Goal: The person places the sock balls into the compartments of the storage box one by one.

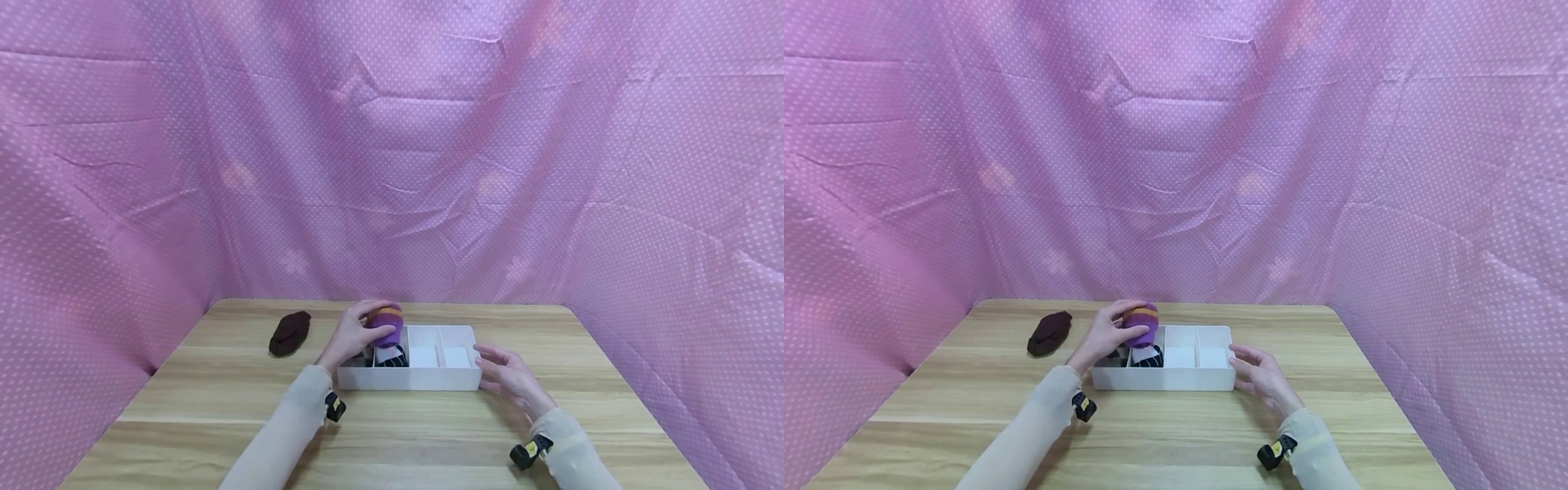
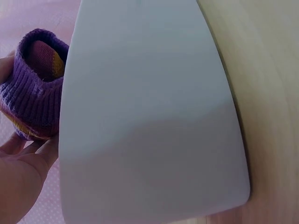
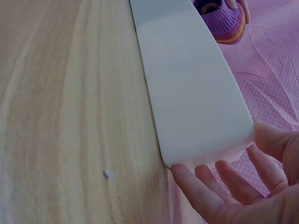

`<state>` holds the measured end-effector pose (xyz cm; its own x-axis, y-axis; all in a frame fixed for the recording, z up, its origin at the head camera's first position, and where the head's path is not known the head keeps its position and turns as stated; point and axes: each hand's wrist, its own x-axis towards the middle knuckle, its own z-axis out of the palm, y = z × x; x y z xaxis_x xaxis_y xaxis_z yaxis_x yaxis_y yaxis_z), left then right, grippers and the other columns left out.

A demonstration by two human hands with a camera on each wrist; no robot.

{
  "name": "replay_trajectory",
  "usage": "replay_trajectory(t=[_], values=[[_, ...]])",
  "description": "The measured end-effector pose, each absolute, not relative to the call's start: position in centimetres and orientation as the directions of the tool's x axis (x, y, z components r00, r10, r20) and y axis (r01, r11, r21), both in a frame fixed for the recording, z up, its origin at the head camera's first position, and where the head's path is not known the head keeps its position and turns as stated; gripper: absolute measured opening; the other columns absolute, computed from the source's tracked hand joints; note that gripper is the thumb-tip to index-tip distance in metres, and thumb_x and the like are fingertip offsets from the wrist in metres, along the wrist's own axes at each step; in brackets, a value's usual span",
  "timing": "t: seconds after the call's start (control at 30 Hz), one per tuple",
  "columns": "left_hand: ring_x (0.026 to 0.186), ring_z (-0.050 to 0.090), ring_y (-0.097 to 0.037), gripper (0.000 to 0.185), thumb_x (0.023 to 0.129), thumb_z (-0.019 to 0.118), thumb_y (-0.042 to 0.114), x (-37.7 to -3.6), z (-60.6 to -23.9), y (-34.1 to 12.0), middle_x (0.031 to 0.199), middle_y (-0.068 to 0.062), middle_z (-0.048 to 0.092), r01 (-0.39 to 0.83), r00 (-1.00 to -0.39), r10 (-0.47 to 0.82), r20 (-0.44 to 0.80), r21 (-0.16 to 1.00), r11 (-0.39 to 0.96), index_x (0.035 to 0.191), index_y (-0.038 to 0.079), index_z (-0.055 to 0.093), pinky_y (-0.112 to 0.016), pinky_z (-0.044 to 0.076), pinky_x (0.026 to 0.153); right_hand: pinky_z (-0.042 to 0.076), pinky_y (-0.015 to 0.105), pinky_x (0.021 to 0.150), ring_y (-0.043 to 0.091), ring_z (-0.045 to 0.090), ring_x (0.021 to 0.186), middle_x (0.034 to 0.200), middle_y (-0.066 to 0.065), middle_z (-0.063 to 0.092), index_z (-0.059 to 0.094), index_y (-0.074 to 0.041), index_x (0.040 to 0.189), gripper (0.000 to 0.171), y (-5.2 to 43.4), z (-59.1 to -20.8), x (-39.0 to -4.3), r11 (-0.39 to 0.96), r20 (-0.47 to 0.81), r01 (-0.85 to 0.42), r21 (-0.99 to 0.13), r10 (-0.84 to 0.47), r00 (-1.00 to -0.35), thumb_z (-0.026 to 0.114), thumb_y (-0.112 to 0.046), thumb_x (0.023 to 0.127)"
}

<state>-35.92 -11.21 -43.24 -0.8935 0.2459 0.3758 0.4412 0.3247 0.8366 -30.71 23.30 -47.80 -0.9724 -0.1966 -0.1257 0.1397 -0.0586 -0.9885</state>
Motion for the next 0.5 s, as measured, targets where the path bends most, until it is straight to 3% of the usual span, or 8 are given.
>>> replay_trajectory(t=[0.5], values=[[0.116,0.058,-0.027,0.053,0.08,0.081,0.034,-35.22,-43.47,-10.2,0.13,0.004,0.058,0.431,-0.896,0.258,0.36,0.846,0.315,0.129,0.03,0.063,-0.042,0.056,0.087,0.05,0.049,0.099,0.023,0.061,0.111,0.147,0.025,0.039,0.038,0.001,0.147,0.058,23.62,-48.18,-30.42,-0.071,-0.129,0.144,-0.987,-0.18,-0.975,0.062,-0.01,0.095]])
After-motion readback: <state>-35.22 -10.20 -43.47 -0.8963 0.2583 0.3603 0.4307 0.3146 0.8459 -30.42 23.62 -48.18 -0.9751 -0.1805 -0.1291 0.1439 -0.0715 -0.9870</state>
